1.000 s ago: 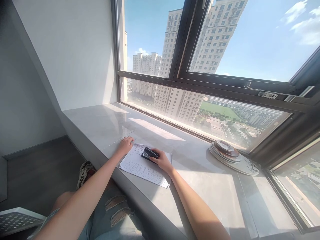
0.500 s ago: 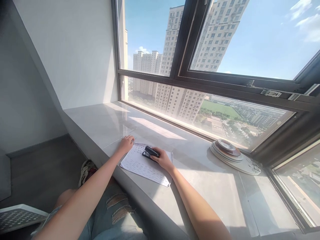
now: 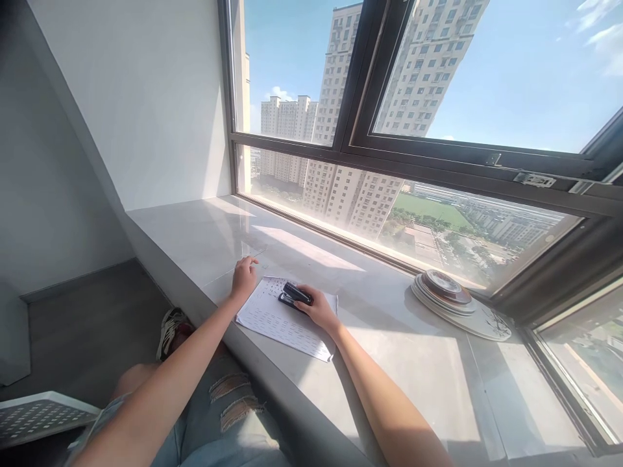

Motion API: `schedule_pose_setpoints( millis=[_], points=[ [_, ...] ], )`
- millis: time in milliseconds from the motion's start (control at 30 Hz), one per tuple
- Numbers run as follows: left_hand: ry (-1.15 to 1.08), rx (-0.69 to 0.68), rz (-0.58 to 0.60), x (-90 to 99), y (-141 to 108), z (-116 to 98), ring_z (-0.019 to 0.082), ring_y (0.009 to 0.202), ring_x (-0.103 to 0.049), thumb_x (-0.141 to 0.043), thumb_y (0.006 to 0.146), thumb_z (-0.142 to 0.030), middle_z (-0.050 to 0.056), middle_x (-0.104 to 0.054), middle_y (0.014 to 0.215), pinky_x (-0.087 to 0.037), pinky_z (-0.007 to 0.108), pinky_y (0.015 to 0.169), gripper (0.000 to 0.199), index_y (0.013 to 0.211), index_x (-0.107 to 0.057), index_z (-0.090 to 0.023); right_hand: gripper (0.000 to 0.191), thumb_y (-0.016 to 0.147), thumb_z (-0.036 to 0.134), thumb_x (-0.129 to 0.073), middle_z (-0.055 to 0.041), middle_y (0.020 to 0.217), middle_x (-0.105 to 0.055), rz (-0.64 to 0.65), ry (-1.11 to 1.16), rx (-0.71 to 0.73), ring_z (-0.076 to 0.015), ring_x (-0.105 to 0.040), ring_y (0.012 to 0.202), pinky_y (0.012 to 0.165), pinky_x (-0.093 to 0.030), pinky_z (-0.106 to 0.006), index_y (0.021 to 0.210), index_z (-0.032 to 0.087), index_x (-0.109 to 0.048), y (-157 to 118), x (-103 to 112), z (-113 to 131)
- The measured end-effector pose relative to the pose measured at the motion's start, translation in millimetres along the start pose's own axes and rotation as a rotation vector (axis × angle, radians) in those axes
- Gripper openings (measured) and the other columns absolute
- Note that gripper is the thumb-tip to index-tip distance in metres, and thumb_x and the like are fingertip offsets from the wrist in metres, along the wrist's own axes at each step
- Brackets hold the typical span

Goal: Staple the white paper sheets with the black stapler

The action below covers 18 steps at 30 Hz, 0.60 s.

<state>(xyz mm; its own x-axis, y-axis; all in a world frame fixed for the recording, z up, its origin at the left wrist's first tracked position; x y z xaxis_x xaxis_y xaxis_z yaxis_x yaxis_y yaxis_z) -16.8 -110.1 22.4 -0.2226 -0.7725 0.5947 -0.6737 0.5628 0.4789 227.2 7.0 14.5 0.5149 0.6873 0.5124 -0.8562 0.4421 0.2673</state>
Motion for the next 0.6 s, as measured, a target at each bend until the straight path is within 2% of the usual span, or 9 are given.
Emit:
schedule_pose_setpoints(
  millis=[33, 67, 133, 200, 267, 300, 467, 600],
  points=[
    [-0.121, 0.034, -0.050, 1.3, -6, -9, 0.026, 0.116, -0.061, -0.034, 0.087, -0.002, 0.010, -0.069, 0.117, -0.050, 0.039, 0.097, 0.038, 0.104, -0.063, -0.020, 0.039, 0.089, 0.046, -0.065, -0.0005, 0.122, -0.073, -0.001, -0.010, 0.001, -0.0281, -0.068, 0.111, 0.097, -0.052, -0.040, 0.124, 0.032, -0.067, 0, 0, 1],
    [-0.252, 0.042, -0.052, -0.5, -14, -19, 0.024, 0.116, -0.062, -0.033, 0.088, -0.004, 0.009, -0.069, 0.118, -0.051, 0.039, 0.098, 0.037, 0.105, -0.062, -0.020, 0.038, 0.089, 0.047, -0.064, -0.0005, 0.121, -0.073, -0.003, -0.018, 0.005, -0.0281, -0.068, 0.110, 0.097, -0.052, -0.040, 0.124, 0.032, -0.067, 0, 0, 2],
    [-0.483, 0.091, 0.049, -11.2, -31, -36, 0.021, 0.113, -0.065, -0.035, 0.089, -0.009, 0.007, -0.070, 0.119, -0.054, 0.036, 0.097, 0.034, 0.105, -0.062, -0.021, 0.038, 0.089, 0.046, -0.064, -0.0007, 0.118, -0.074, -0.011, -0.027, 0.017, -0.0277, -0.068, 0.107, 0.095, -0.052, -0.039, 0.123, 0.031, -0.068, 0, 0, 3],
    [-0.582, 0.200, 0.160, -25.3, -50, -44, 0.020, 0.110, -0.068, -0.035, 0.092, -0.013, 0.008, -0.070, 0.121, -0.056, 0.036, 0.094, 0.032, 0.108, -0.061, -0.021, 0.040, 0.086, 0.045, -0.067, -0.0009, 0.115, -0.075, -0.018, -0.034, 0.032, -0.0275, -0.069, 0.104, 0.093, -0.052, -0.039, 0.123, 0.030, -0.068, 0, 0, 3],
    [-0.507, 0.278, 0.206, -35.9, -67, -44, 0.022, 0.112, -0.068, -0.034, 0.094, -0.013, 0.011, -0.070, 0.120, -0.056, 0.038, 0.094, 0.032, 0.108, -0.062, -0.020, 0.043, 0.083, 0.042, -0.071, -0.0011, 0.115, -0.075, -0.022, -0.050, 0.052, -0.0277, -0.069, 0.103, 0.092, -0.052, -0.038, 0.123, 0.030, -0.067, -1, -1, 2],
    [-0.430, 0.258, 0.219, -39.1, -74, -43, 0.023, 0.116, -0.066, -0.034, 0.094, -0.010, 0.012, -0.069, 0.121, -0.055, 0.038, 0.096, 0.034, 0.111, -0.062, -0.019, 0.043, 0.082, 0.040, -0.071, -0.0013, 0.115, -0.075, -0.027, -0.064, 0.061, -0.0279, -0.068, 0.103, 0.092, -0.052, -0.038, 0.124, 0.030, -0.067, -1, -1, 2],
    [-0.028, -0.058, 0.344, -45.6, -90, -46, 0.028, 0.136, -0.051, -0.039, 0.084, 0.002, 0.019, -0.059, 0.139, -0.045, 0.040, 0.112, 0.051, 0.129, -0.058, -0.012, 0.038, 0.085, 0.037, -0.067, -0.0048, 0.112, -0.074, -0.098, -0.195, 0.100, -0.0287, -0.068, 0.102, 0.091, -0.050, -0.039, 0.121, 0.027, -0.066, -3, -6, 3],
    [0.206, -0.192, 0.404, -43.5, -90, -43, 0.034, 0.149, -0.037, -0.042, 0.093, -0.008, 0.021, -0.048, 0.153, -0.032, 0.051, 0.122, 0.049, 0.140, -0.054, -0.010, 0.036, 0.089, 0.035, -0.063, -0.0067, 0.112, -0.074, -0.121, -0.265, 0.108, -0.0296, -0.067, 0.102, 0.090, -0.049, -0.039, 0.123, 0.026, -0.064, -4, -10, 5]
  ],
)
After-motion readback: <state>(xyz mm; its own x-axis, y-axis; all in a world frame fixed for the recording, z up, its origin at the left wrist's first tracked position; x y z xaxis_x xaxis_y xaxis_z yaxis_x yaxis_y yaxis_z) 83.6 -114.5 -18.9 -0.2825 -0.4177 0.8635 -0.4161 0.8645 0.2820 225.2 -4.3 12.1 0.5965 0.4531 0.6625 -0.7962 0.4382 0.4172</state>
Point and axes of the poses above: each hand's wrist, its own y-axis towards the middle knuckle, its own x-axis out of the back of the hand, z = x × y, the point moved 3 cm from there along y, towards the middle knuckle
